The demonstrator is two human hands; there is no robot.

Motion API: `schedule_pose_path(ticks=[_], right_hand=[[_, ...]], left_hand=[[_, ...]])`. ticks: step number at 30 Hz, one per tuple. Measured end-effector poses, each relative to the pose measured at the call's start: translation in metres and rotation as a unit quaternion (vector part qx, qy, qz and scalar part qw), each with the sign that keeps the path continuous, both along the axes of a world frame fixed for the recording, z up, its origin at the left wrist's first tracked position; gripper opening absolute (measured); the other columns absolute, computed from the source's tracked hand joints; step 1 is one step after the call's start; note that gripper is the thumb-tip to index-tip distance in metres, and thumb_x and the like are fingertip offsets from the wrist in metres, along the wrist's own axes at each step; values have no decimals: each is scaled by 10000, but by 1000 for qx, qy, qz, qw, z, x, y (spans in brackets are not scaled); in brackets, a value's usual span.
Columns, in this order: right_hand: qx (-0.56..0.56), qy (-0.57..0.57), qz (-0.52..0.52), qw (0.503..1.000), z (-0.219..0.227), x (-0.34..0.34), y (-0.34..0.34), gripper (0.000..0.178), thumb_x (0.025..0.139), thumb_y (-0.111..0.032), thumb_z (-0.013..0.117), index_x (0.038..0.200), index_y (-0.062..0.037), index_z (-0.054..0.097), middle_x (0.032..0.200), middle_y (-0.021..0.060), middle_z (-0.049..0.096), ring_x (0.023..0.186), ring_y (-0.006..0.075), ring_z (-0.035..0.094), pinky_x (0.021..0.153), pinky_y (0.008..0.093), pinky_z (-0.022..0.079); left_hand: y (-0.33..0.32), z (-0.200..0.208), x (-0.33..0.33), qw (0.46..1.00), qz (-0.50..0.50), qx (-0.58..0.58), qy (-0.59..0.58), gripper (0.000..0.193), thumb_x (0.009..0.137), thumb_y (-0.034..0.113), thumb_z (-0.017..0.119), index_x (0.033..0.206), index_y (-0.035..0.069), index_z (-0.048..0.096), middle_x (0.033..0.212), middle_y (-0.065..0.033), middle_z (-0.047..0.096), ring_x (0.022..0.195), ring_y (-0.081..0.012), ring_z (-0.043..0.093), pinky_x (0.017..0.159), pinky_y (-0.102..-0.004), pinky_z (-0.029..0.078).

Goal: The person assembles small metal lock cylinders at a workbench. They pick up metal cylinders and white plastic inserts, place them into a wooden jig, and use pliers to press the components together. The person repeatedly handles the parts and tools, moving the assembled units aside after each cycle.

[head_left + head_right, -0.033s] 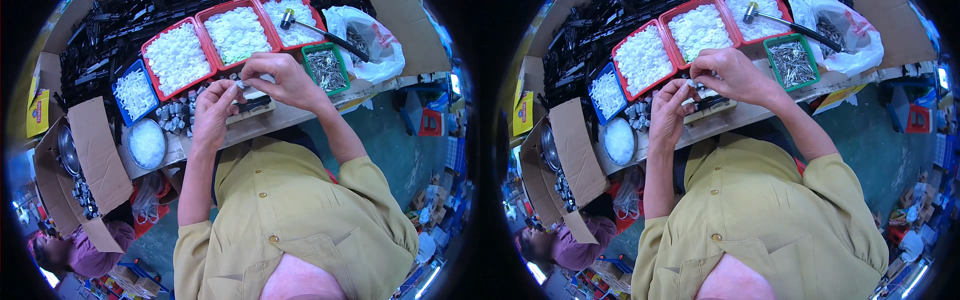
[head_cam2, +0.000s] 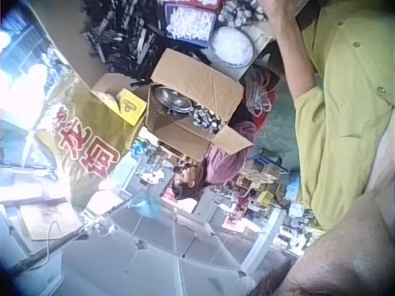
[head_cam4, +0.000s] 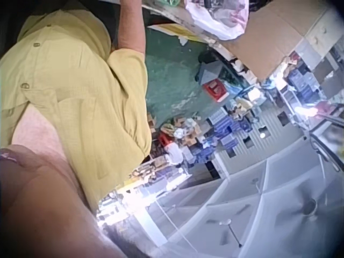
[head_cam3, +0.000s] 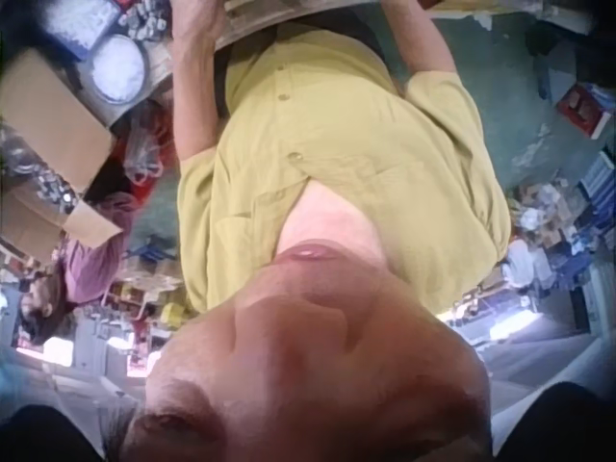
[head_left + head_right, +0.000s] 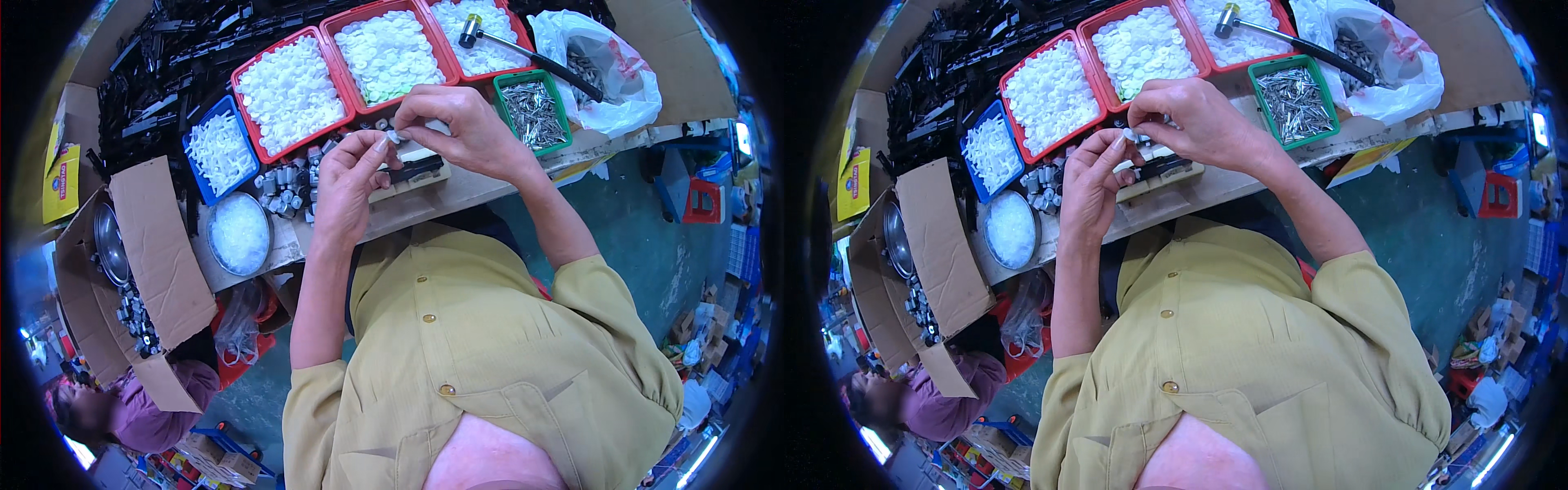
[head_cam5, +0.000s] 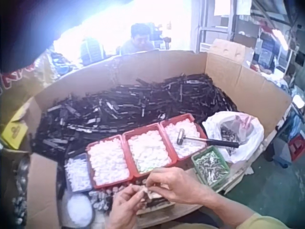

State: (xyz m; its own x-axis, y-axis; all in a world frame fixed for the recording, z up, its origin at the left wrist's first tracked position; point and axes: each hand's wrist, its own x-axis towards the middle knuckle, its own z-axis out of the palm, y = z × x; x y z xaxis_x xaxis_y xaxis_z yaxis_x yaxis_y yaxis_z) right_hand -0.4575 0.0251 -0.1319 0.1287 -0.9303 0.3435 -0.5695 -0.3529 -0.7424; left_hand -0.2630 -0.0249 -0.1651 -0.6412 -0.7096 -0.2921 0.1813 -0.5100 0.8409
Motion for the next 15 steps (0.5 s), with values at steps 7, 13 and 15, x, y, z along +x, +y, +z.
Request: schedule_pose_path(ticks=[7,13,15], right_hand=[[0,15,22,1000,-3,3,-2,118,837,4,671,949,22,639,874,108,651,818,260,649,717,340,513],[-38,-22,-53,998,-4,14,9,141,812,-16,707,942,-1,653,875,93,650,808,238,656,713,332,512],[-69,14,-52,996,-9,13,15,156,797,-28,724,940,-19,662,876,81,649,799,224,657,701,331,502]], left_hand=[[-1,-7,8,1000,-19,-7,8,143,950,161,659,1040,58,617,904,-12,648,816,-105,624,613,-219,422],[6,-12,2,997,29,43,59,129,960,141,641,1051,55,615,917,-18,657,802,-116,619,615,-229,426],[10,-13,0,997,41,38,58,127,961,135,638,1054,52,614,921,-22,662,802,-121,620,617,-233,430]])
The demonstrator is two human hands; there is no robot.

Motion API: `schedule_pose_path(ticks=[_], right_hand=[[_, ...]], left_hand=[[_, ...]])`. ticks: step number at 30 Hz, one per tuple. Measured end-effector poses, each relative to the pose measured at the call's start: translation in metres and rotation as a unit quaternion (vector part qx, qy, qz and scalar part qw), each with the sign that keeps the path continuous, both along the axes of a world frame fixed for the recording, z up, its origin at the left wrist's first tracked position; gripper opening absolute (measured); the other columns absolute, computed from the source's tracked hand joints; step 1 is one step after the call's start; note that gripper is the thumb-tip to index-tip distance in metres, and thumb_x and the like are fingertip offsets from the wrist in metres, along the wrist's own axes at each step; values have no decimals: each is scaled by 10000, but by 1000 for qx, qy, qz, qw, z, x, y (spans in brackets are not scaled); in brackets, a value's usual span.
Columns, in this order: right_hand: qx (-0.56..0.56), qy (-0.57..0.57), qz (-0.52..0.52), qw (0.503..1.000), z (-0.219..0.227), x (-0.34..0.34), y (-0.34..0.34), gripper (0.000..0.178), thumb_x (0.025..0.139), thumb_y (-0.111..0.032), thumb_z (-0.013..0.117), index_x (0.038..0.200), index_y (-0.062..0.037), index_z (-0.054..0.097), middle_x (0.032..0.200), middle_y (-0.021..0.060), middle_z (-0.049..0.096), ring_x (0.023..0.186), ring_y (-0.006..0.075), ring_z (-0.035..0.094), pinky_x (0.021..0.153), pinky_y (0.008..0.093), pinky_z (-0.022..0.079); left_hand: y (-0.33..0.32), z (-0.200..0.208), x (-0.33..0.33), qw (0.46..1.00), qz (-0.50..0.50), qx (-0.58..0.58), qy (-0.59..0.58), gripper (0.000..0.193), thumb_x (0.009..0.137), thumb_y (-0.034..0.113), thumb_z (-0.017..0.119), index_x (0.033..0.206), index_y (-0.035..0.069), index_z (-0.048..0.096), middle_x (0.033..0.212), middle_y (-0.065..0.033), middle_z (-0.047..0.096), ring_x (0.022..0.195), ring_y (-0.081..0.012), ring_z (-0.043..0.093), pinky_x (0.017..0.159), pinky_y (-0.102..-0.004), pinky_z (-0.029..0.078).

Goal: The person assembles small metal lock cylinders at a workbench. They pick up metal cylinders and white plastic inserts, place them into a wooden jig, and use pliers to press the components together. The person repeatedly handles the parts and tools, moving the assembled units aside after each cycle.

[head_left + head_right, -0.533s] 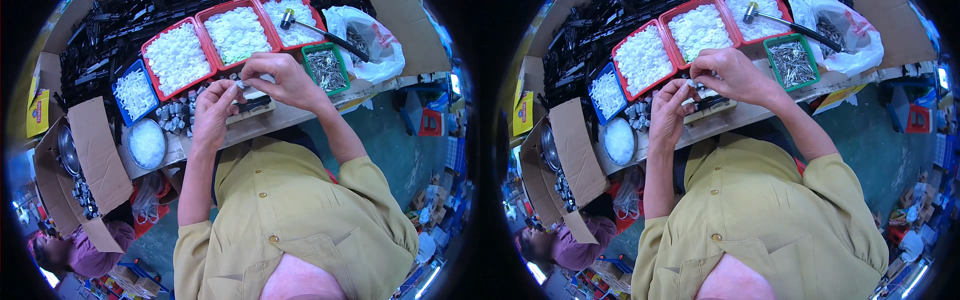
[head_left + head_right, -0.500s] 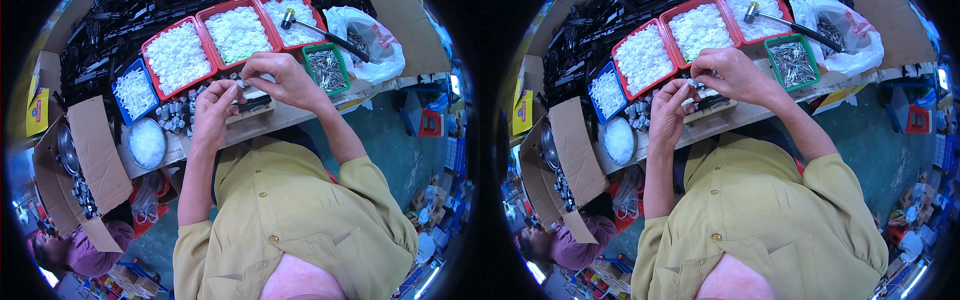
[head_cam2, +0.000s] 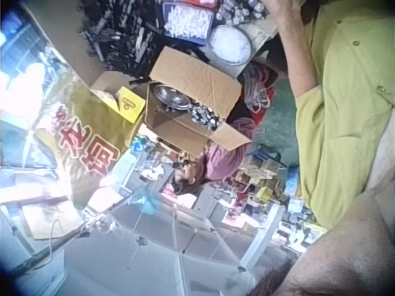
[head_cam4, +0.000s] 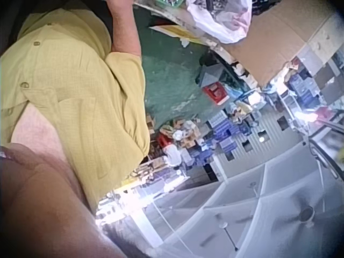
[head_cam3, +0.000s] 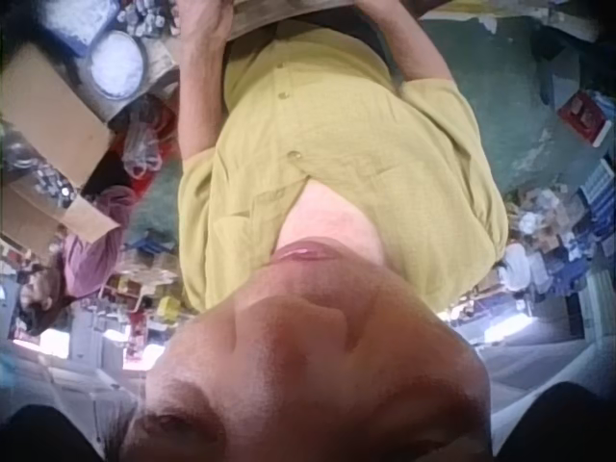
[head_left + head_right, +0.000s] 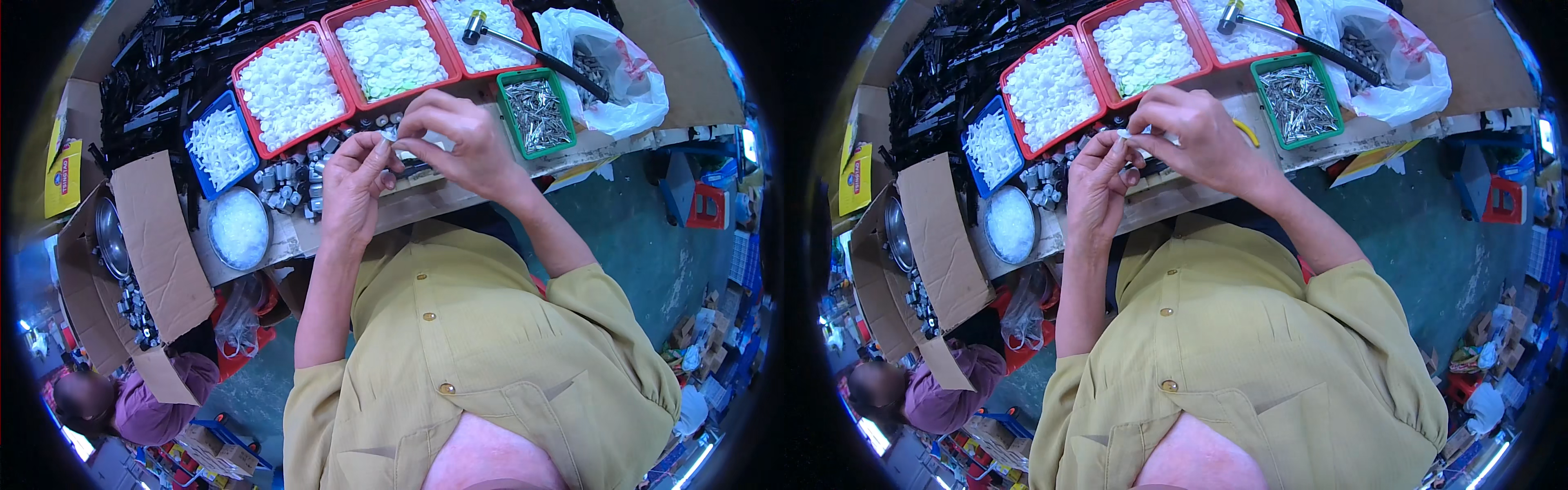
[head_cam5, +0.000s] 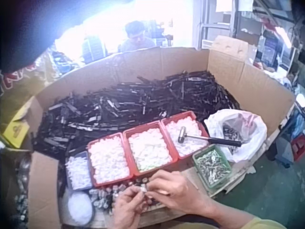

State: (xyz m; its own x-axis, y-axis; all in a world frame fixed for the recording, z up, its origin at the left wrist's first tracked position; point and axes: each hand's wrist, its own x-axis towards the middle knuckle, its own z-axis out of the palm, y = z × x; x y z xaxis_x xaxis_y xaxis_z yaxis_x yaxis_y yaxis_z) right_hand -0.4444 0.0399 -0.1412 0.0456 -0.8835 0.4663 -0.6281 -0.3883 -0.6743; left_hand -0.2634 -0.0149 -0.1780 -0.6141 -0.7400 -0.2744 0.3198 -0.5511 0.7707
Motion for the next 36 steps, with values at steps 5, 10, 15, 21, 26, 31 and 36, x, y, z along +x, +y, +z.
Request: schedule_pose_path(ticks=[5,10,15,21,26,31,36], right_hand=[[-77,51,-34,995,-11,7,1,120,794,-69,711,896,-60,650,869,47,629,794,219,643,687,349,458],[-36,84,-17,996,-23,5,5,107,806,-98,700,882,-70,631,938,36,611,868,223,628,739,373,438],[22,105,40,993,-46,5,12,115,820,-119,691,891,-75,612,1044,45,587,990,249,584,813,405,427],[48,96,59,993,-60,10,7,92,840,-128,671,879,-78,605,1043,50,577,1025,260,554,834,419,424],[55,124,63,989,-61,12,5,96,843,-131,673,883,-70,611,1048,59,574,1044,266,545,844,425,424],[82,119,59,988,-61,12,4,99,839,-123,678,888,-61,618,1055,69,569,1056,273,541,848,427,427],[91,95,57,990,-61,13,4,135,830,-114,686,936,-54,628,1058,79,569,1057,284,541,854,430,438]], left_hand=[[14,5,-6,999,45,-3,-17,137,943,138,670,1035,43,632,871,-13,652,756,-85,628,598,-204,439],[26,6,11,950,86,-205,-217,134,907,105,707,979,7,650,841,1,638,735,-79,605,606,-234,442],[38,0,30,736,105,-542,-392,168,813,47,745,963,15,676,726,-63,610,663,-200,582,595,-344,449],[44,-28,31,559,71,-718,-407,217,775,125,776,983,99,719,644,-14,522,641,-198,526,580,-355,398],[38,-36,31,513,46,-748,-418,226,798,149,746,1021,124,724,658,-7,502,665,-191,522,585,-344,402],[33,-37,33,480,29,-764,-430,249,793,156,734,1042,143,723,656,-3,494,658,-189,508,579,-340,400],[33,-41,34,462,32,-777,-426,261,793,162,734,1052,144,723,646,-2,491,649,-192,507,572,-342,396]])
